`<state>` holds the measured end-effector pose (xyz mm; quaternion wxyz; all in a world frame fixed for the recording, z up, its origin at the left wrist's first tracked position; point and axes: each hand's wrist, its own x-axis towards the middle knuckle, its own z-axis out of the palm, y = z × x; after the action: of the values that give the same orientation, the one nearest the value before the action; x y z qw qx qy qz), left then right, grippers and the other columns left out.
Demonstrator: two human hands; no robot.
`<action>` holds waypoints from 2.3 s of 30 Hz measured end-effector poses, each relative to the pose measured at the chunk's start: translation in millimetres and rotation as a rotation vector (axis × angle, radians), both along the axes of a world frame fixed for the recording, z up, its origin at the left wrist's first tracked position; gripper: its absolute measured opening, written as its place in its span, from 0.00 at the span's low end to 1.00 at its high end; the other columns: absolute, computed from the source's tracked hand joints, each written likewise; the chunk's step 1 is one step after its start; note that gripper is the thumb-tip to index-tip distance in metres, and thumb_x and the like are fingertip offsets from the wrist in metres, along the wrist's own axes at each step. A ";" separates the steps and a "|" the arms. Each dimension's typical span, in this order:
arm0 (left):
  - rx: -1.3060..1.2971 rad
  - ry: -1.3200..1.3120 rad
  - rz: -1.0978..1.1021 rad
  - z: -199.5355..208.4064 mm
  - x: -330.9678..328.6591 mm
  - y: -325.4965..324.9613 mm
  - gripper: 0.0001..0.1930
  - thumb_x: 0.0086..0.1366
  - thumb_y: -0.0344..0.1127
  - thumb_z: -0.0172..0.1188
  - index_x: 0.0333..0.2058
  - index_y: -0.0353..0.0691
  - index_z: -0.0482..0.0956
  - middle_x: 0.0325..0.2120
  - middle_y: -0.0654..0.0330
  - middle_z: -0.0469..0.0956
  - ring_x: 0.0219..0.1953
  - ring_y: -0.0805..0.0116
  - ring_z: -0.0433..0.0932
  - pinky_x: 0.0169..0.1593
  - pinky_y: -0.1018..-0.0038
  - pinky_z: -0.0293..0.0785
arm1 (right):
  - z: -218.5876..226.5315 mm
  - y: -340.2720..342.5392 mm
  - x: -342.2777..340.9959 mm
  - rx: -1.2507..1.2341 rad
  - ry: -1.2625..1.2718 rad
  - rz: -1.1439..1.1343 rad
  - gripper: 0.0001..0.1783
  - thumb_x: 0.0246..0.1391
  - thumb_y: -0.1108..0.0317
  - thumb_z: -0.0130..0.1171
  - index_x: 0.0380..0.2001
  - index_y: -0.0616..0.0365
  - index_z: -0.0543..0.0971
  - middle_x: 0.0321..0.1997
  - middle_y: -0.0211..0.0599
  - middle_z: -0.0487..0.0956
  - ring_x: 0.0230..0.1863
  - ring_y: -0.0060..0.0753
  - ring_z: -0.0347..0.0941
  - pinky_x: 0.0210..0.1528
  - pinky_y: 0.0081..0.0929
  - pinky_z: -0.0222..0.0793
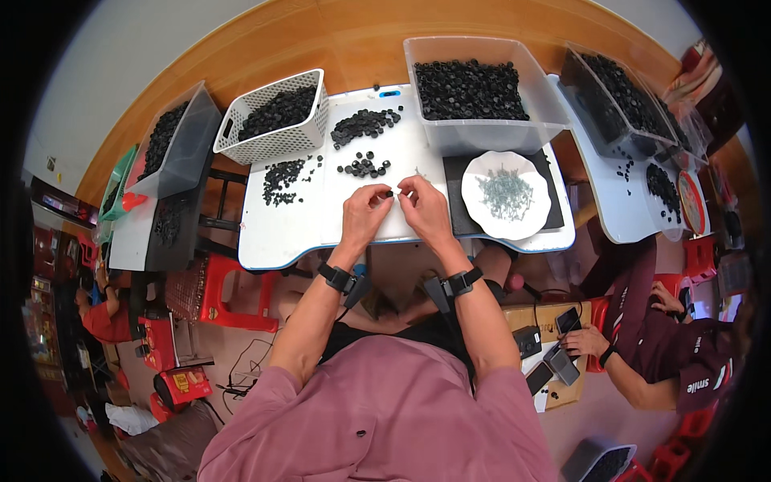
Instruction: Sorting and inspecting small black plastic components on a table in a workspace.
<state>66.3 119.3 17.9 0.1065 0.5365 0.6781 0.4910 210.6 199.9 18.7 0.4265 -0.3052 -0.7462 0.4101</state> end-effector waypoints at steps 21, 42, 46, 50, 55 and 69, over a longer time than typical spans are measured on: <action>0.100 0.102 -0.032 -5.6 0.1 -3.3 0.10 0.61 0.28 0.71 0.42 0.35 0.86 0.35 0.54 0.85 0.32 0.64 0.84 0.38 0.71 0.81 | -4.6 2.1 1.3 -0.059 -0.046 0.059 0.10 0.56 0.71 0.67 0.41 0.60 0.83 0.31 0.41 0.84 0.28 0.33 0.80 0.33 0.30 0.74; -0.020 -0.134 -0.070 -17.7 -8.2 0.8 0.09 0.68 0.27 0.66 0.45 0.32 0.84 0.34 0.59 0.85 0.36 0.74 0.81 0.43 0.76 0.78 | -4.8 7.7 -3.4 0.001 -0.105 0.022 0.12 0.53 0.62 0.61 0.33 0.60 0.85 0.33 0.47 0.85 0.37 0.51 0.83 0.42 0.42 0.78; -0.059 -0.160 -0.093 -15.3 -1.5 2.5 0.10 0.68 0.28 0.66 0.46 0.31 0.83 0.35 0.60 0.85 0.36 0.75 0.80 0.44 0.77 0.77 | -9.7 8.5 3.3 0.010 -0.133 -0.002 0.12 0.50 0.63 0.59 0.31 0.58 0.85 0.34 0.47 0.86 0.38 0.52 0.83 0.44 0.43 0.78; -0.070 -0.129 -0.077 -10.1 2.5 -1.4 0.10 0.69 0.28 0.65 0.46 0.31 0.83 0.35 0.60 0.85 0.36 0.76 0.80 0.44 0.77 0.77 | -7.8 5.3 4.7 -0.005 -0.106 -0.001 0.11 0.49 0.64 0.60 0.30 0.58 0.85 0.31 0.47 0.85 0.35 0.53 0.83 0.40 0.44 0.78; -0.066 -0.090 -0.043 -13.1 -2.1 -0.9 0.10 0.69 0.28 0.65 0.46 0.31 0.83 0.36 0.60 0.85 0.37 0.75 0.79 0.45 0.76 0.76 | -10.7 4.1 1.6 -0.015 -0.078 0.019 0.11 0.49 0.64 0.60 0.30 0.58 0.85 0.30 0.48 0.85 0.34 0.54 0.83 0.39 0.45 0.77; -0.032 -0.099 -0.065 -16.3 -4.3 3.3 0.09 0.68 0.27 0.65 0.45 0.32 0.83 0.35 0.62 0.85 0.34 0.77 0.77 0.42 0.78 0.76 | -4.9 3.9 5.3 0.020 -0.122 0.017 0.11 0.49 0.64 0.60 0.32 0.58 0.86 0.31 0.48 0.86 0.35 0.54 0.83 0.42 0.46 0.78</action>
<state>62.1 122.6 1.6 0.1645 0.5316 0.6620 0.5021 215.8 203.8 13.8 0.3796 -0.3188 -0.7775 0.3870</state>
